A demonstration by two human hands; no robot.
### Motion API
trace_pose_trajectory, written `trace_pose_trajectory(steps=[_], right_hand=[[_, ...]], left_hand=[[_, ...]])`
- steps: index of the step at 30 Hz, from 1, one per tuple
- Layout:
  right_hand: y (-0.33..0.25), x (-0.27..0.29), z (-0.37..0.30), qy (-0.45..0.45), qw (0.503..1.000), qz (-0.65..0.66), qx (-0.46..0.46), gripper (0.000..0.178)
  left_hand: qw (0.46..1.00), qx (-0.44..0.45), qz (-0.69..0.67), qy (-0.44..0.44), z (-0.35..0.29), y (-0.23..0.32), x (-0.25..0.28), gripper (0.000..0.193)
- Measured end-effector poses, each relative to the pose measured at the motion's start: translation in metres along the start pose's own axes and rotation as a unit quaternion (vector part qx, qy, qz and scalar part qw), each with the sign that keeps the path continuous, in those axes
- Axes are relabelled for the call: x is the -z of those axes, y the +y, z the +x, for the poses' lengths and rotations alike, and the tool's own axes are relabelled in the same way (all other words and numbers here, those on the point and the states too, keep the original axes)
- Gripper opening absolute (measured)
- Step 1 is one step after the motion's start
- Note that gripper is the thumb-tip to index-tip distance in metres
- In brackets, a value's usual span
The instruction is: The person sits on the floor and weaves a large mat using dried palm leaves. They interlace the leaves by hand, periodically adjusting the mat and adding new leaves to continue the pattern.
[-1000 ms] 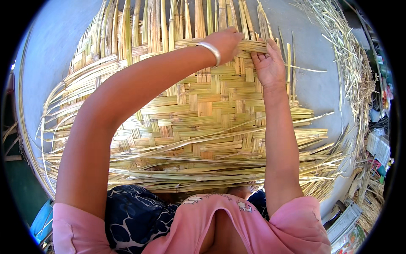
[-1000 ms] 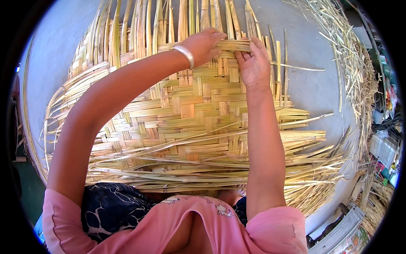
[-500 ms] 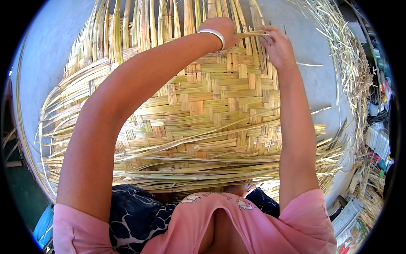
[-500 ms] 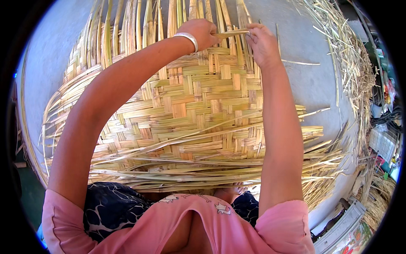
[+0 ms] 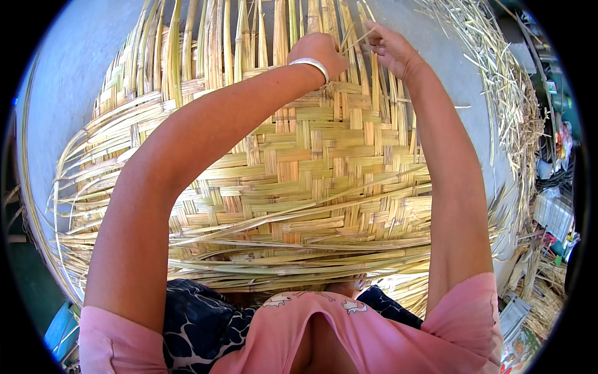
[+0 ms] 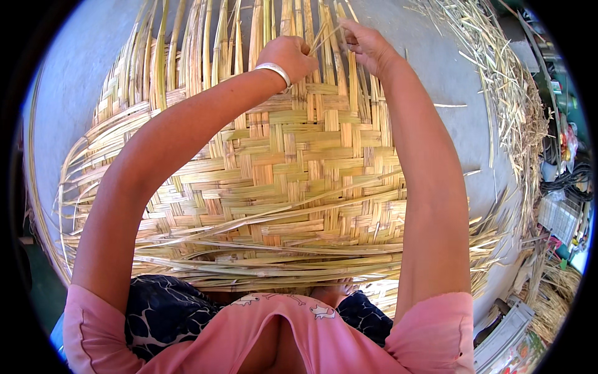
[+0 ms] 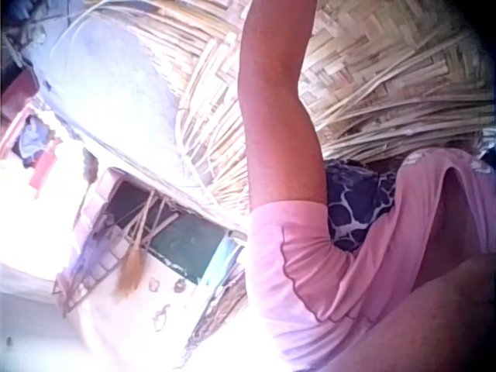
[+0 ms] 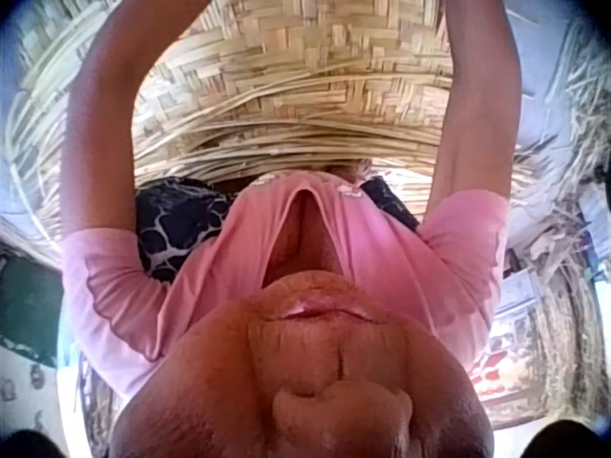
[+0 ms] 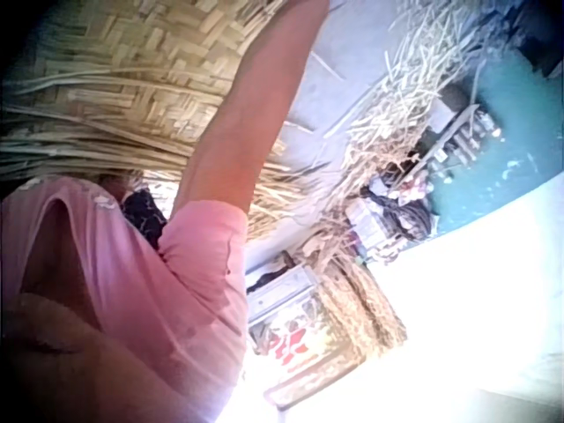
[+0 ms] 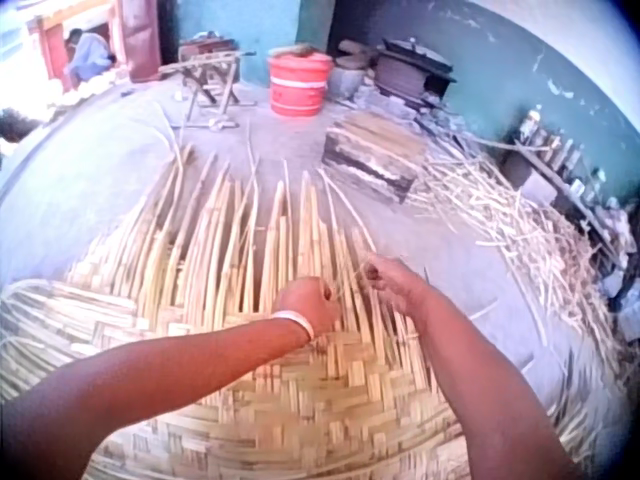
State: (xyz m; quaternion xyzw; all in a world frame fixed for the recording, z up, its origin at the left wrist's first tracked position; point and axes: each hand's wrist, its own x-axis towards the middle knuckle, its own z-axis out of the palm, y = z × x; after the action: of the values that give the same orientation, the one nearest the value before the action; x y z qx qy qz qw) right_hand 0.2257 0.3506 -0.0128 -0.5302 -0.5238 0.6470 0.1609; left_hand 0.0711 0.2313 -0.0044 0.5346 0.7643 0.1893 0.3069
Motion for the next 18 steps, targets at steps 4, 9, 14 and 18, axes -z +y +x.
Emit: trace_pose_trajectory(steps=[4, 9, 14, 18], right_hand=[[0.007, -0.007, -0.002, -0.004, 1.000, -0.016, 0.008, 0.033], [-0.004, -0.004, -0.005, 0.091, 0.932, -0.340, 0.090, 0.031], [-0.040, 0.004, -0.034, 0.108, 0.822, -0.524, 0.195, 0.050], [0.003, 0.028, 0.008, 0.232, 0.824, -0.455, 0.246, 0.061]], left_hand=[[0.999, 0.000, -0.037, -0.012, -0.002, 0.003, 0.004, 0.030], [0.998, -0.002, -0.067, -0.006, 0.001, -0.003, 0.004, 0.026], [0.997, -0.003, -0.071, -0.025, 0.002, -0.006, 0.007, 0.026], [0.993, 0.001, -0.107, -0.047, 0.000, 0.002, 0.012, 0.021]])
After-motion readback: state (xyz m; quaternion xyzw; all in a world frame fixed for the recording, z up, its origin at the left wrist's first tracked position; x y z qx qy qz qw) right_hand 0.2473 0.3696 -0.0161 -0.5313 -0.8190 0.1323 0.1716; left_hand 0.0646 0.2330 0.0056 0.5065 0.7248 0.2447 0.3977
